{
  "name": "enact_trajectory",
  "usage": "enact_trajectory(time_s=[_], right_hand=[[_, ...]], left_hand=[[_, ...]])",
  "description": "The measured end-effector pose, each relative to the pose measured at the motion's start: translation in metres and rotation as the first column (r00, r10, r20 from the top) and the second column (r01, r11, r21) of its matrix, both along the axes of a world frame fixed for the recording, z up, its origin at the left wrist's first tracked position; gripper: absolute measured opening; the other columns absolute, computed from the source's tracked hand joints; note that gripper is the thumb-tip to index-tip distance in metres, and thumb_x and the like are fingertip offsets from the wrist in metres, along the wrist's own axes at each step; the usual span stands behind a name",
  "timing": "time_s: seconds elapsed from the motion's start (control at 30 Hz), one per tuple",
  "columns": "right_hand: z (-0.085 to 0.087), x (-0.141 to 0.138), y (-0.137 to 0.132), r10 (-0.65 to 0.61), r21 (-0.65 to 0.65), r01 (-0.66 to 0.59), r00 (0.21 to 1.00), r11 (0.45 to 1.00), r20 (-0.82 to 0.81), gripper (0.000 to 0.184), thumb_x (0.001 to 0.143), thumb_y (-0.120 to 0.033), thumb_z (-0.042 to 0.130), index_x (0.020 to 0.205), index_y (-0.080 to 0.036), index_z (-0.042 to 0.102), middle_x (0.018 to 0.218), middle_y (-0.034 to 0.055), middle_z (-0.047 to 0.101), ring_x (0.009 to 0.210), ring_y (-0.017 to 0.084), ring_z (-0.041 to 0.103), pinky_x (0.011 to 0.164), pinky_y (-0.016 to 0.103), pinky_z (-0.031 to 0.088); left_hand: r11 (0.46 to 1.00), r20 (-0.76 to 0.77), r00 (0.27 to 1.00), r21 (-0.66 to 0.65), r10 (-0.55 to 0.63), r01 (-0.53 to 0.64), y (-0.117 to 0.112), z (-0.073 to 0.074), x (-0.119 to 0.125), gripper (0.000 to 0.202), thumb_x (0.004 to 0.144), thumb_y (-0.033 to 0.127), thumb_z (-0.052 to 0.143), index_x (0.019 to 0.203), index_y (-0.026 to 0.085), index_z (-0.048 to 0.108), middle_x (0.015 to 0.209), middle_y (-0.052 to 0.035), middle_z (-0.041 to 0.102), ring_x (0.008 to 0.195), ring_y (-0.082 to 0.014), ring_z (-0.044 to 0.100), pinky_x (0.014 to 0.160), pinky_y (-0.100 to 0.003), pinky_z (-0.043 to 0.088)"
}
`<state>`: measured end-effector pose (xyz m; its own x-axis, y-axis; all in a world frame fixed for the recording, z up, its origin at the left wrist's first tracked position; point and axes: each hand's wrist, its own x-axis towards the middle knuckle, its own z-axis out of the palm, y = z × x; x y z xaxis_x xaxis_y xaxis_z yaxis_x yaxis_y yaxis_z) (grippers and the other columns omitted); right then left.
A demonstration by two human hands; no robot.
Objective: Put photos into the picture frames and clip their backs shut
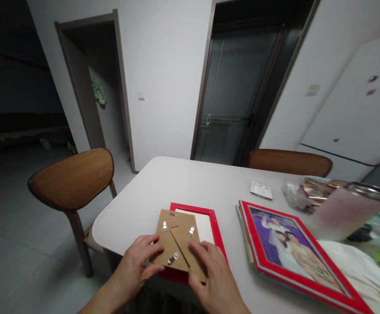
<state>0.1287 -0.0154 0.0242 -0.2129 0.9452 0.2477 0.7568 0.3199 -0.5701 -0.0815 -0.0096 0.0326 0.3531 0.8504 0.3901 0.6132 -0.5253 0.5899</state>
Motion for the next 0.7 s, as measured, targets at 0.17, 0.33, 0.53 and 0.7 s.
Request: enact_trajectory(time_s=[0.17,0.33,0.53,0.7], right_hand=[[-0.013,0.039,-0.003,-0.110,0.003,0.110,0.991,0.994,0.073,0.041,0.067,-0.028,0.044,0.105,-0.018,0.054,0.106,0.0098,0.049,0.101,0.022,0.044,0.089,0.037,0.036],[-0.027,0.041,0.006,-0.096,0.080,0.086,0.986,0.993,0.135,0.040,0.067,-0.026,0.045,0.104,-0.018,0.055,0.106,0.0099,0.050,0.100,0.022,0.045,0.087,0.039,0.037],[-0.038,0.045,0.009,-0.078,0.162,0.044,0.975,0.986,0.210,0.038,0.068,-0.028,0.047,0.104,-0.018,0.056,0.103,0.0103,0.051,0.096,0.023,0.045,0.084,0.040,0.038],[-0.026,0.042,0.023,-0.061,0.131,0.023,0.954,0.991,0.294,0.034,0.075,-0.031,0.042,0.103,-0.020,0.056,0.100,0.0095,0.052,0.093,0.022,0.046,0.079,0.037,0.038]], left_hand=[[0.994,-0.060,0.993,-0.049,-0.100,0.098,0.010,-0.008,0.040,0.019,0.069,0.022,0.062,0.088,0.019,0.060,0.105,-0.0079,0.056,0.096,-0.0219,0.049,0.081,-0.034,0.042],[0.993,-0.123,0.988,-0.079,-0.095,0.086,0.018,-0.018,0.043,0.017,0.068,0.018,0.063,0.086,0.018,0.060,0.103,-0.0070,0.057,0.096,-0.0211,0.049,0.084,-0.033,0.040],[0.995,-0.228,0.971,-0.083,-0.069,0.052,0.014,-0.010,0.045,0.011,0.070,0.014,0.060,0.081,0.016,0.061,0.097,-0.0071,0.060,0.097,-0.0214,0.050,0.088,-0.034,0.037],[0.995,-0.183,0.979,-0.042,-0.093,0.087,0.008,-0.021,0.048,0.032,0.061,0.035,0.069,0.085,0.017,0.057,0.109,-0.0077,0.055,0.104,-0.0232,0.046,0.093,-0.039,0.030]])
